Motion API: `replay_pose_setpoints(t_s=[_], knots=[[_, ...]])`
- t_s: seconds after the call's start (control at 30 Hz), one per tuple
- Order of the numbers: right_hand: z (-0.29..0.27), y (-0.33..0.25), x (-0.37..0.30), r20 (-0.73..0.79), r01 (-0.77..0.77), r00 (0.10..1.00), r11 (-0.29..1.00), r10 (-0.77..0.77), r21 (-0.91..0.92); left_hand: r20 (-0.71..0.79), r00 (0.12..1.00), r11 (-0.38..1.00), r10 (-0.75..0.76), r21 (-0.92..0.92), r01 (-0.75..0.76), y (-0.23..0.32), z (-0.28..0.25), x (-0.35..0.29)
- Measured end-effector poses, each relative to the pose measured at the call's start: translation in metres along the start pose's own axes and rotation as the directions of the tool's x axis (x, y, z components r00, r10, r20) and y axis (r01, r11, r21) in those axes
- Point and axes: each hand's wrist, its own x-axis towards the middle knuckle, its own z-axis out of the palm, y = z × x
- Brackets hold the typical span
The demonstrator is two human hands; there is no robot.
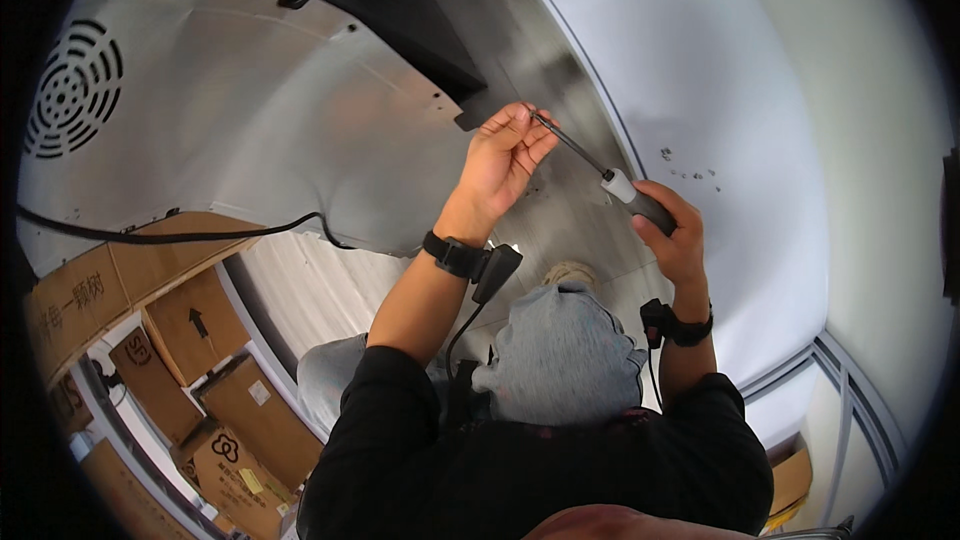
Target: The person uses a screwdriver to remove screws from the back of a black electronic device, detaches a metal cover, and then reattaches the cover by screwing it back into place. The task involves careful handling of screws and alignment of the cover.
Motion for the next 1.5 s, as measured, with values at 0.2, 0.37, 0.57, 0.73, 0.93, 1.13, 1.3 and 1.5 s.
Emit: replay_pose_setpoints(t_s=[0.2,0.37,0.57,0.73,0.93,1.13,1.3,1.5], knots=[[0.008,-0.022,0.017,0.041,0.198,0.980,0.970,-0.194,-0.142,-0.028,0.994,0.989,0.103,0.109,-0.099,0.024,0.004,-0.018],[0.015,-0.053,0.026,0.050,0.341,0.939,0.896,-0.341,-0.286,-0.104,0.973,0.953,0.205,0.246,-0.174,0.043,0.016,-0.030],[0.022,-0.070,0.037,0.076,0.405,0.914,0.891,-0.399,-0.204,0.006,0.935,0.918,0.356,0.186,-0.351,0.056,0.024,-0.038],[0.026,-0.083,0.038,0.118,0.203,0.973,0.979,-0.200,-0.018,0.065,0.903,0.879,0.424,0.211,-0.427,0.067,0.027,-0.042],[0.025,-0.117,0.033,-0.032,0.217,0.976,0.976,-0.217,-0.002,0.064,0.938,0.866,0.341,0.366,-0.340,0.096,0.062,-0.048],[0.022,-0.170,0.018,-0.069,0.265,0.946,0.879,-0.317,-0.397,-0.007,0.979,0.942,0.206,0.273,-0.196,0.109,0.088,-0.056],[0.026,-0.206,0.019,-0.013,0.183,0.974,0.822,-0.225,-0.539,-0.041,0.994,0.977,0.102,0.191,-0.092,0.108,0.072,-0.052],[0.036,-0.246,0.031,0.112,0.293,0.948,0.678,-0.298,-0.674,-0.037,0.996,0.996,0.085,0.044,-0.084,0.120,0.061,-0.053]])
